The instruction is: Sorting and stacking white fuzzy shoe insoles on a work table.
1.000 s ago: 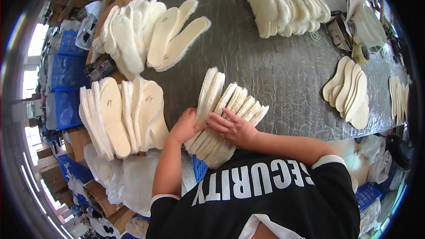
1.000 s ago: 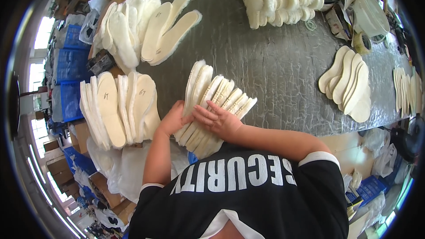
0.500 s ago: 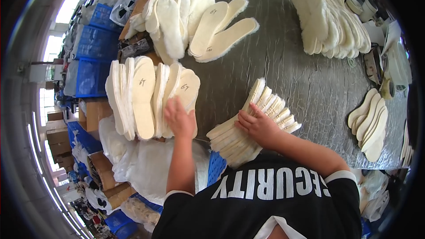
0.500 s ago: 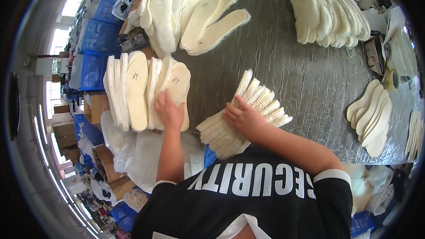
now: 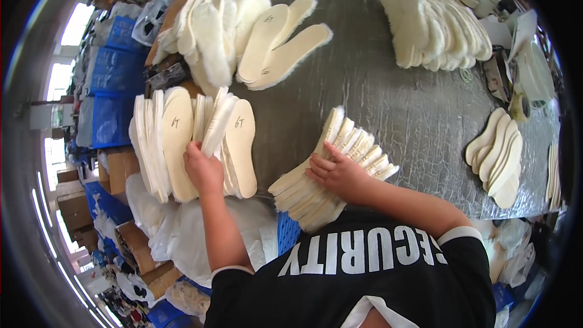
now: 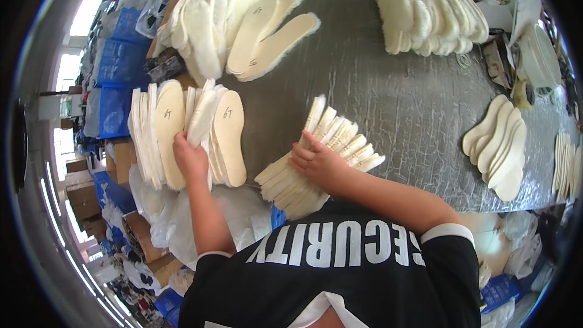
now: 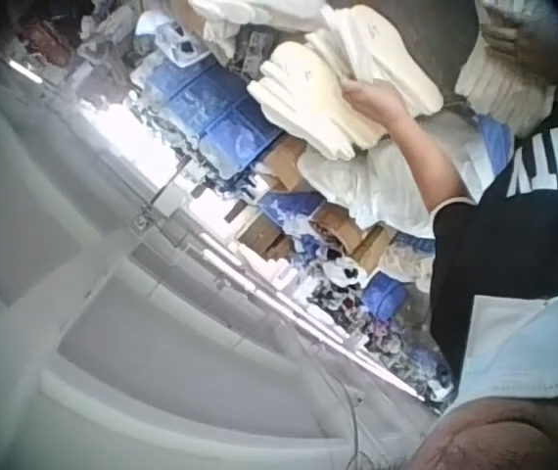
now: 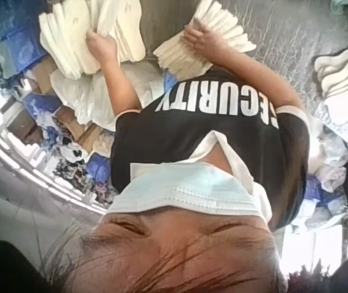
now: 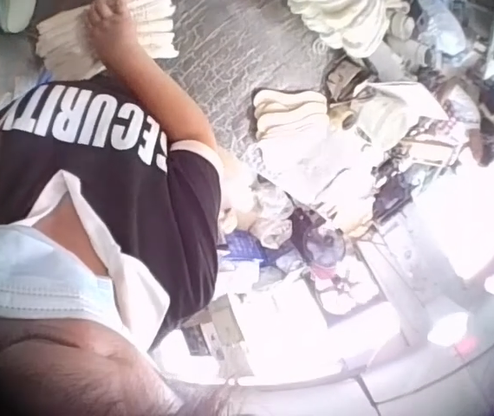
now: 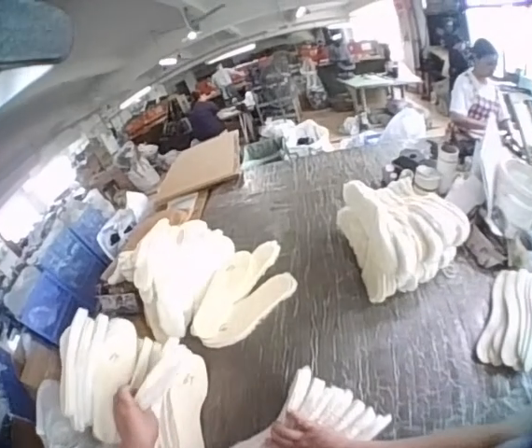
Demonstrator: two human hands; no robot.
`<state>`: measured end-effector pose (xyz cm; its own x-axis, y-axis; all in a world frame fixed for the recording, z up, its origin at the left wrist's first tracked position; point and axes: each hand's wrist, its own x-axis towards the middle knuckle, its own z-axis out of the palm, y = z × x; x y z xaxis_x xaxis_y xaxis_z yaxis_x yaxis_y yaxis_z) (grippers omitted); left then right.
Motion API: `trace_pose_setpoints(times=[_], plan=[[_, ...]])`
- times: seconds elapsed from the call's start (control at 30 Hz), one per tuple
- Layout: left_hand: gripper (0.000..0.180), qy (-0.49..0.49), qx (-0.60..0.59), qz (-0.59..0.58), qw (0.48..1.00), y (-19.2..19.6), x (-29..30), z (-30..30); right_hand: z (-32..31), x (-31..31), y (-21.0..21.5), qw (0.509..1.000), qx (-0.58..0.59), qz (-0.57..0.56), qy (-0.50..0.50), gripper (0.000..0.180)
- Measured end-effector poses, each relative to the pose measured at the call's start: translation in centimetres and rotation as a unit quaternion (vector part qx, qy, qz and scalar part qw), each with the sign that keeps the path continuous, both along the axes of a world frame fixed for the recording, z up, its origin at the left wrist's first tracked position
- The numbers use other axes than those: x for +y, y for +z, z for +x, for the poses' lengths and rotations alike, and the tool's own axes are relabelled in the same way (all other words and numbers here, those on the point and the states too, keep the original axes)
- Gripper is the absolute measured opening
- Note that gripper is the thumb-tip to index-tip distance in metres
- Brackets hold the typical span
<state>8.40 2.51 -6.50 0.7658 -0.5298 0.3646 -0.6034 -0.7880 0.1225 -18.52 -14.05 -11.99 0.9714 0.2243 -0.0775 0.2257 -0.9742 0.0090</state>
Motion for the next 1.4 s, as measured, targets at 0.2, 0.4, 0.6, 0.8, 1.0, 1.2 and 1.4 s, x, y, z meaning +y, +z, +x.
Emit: trace_pose_setpoints(times=[0.2,0.4,0.6,0.8,1.0,1.2,1.4], plan=[[0.053,-0.198,0.38,-0.103,0.898,-3.7,-1.1,-3.5,-0.1,0.4,-0.1,1.0,-0.018,-0.009,0.012,0.056],[0.068,-0.247,0.294,0.192,0.903,-4.9,-6.2,-8.4,-0.3,0.5,-0.9,0.999,-0.034,0.004,-0.006,0.054],[0.078,-0.24,0.261,0.192,0.915,-4.7,-8.3,-10.3,-0.6,0.5,-0.8,0.998,-0.049,-0.003,-0.025,0.052],[0.062,-0.282,0.197,0.055,0.937,-7.1,-8.8,-10.9,-1.2,0.8,-0.7,0.997,-0.055,0.025,-0.052,0.05],[0.027,-0.25,0.404,0.074,0.877,-7.5,-6.8,-6.7,-1.1,0.7,-0.6,0.997,-0.049,0.03,-0.046,0.049],[0.024,-0.296,0.215,0.162,0.917,-5.3,-4.6,-8.0,-0.8,0.6,-0.5,0.997,-0.047,0.024,-0.055,0.05],[0.032,-0.267,0.258,0.08,0.925,-4.6,-5.9,-9.0,-0.9,0.5,-0.5,0.998,-0.035,0.033,-0.045,0.048]])
